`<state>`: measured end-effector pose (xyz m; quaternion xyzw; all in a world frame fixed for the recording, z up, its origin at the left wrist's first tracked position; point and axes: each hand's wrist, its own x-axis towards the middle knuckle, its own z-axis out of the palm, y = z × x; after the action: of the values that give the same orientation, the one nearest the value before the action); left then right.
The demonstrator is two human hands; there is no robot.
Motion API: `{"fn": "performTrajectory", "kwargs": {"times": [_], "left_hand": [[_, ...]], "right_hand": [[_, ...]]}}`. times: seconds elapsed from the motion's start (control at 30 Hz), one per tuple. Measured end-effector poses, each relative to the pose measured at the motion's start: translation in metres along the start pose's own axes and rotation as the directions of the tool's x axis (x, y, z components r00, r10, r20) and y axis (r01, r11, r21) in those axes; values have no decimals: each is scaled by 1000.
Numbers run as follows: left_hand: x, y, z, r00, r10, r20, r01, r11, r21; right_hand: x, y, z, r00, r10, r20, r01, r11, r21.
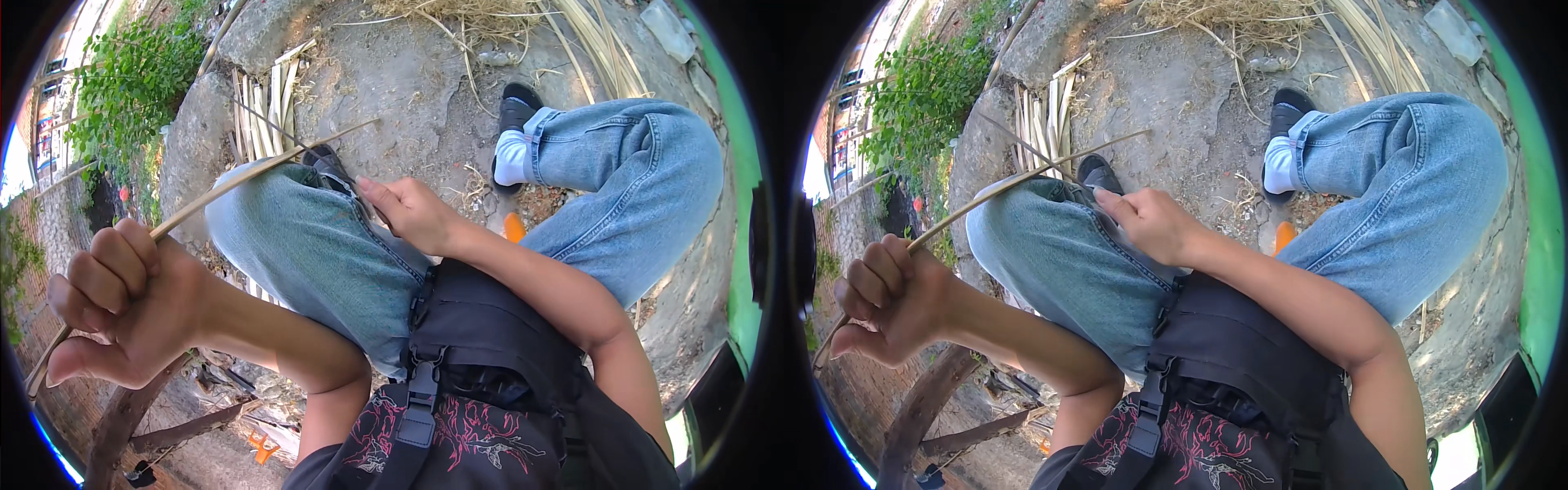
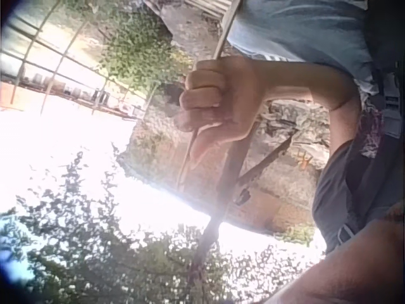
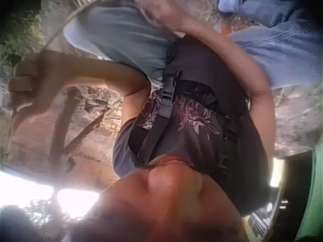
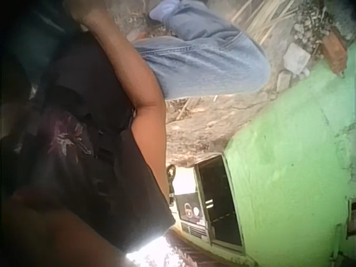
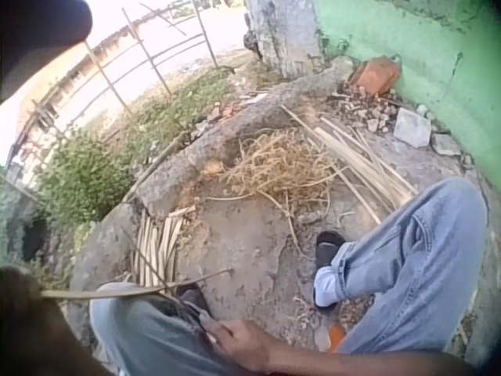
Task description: The person strips thin layers off a long bamboo stalk by hand using a knife, working along the length of the stalk.
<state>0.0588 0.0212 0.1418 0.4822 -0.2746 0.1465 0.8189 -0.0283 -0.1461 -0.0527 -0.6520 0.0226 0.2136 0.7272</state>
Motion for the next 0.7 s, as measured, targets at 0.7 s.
{"fn": "performTrajectory", "kwargs": {"times": [0.7], "left_hand": [[3, -3, -18, 975, -31, 221, 53, 995, -90]], "right_hand": [[0, -27, 0, 988, 151, 32, -147, 984, -101]]}}
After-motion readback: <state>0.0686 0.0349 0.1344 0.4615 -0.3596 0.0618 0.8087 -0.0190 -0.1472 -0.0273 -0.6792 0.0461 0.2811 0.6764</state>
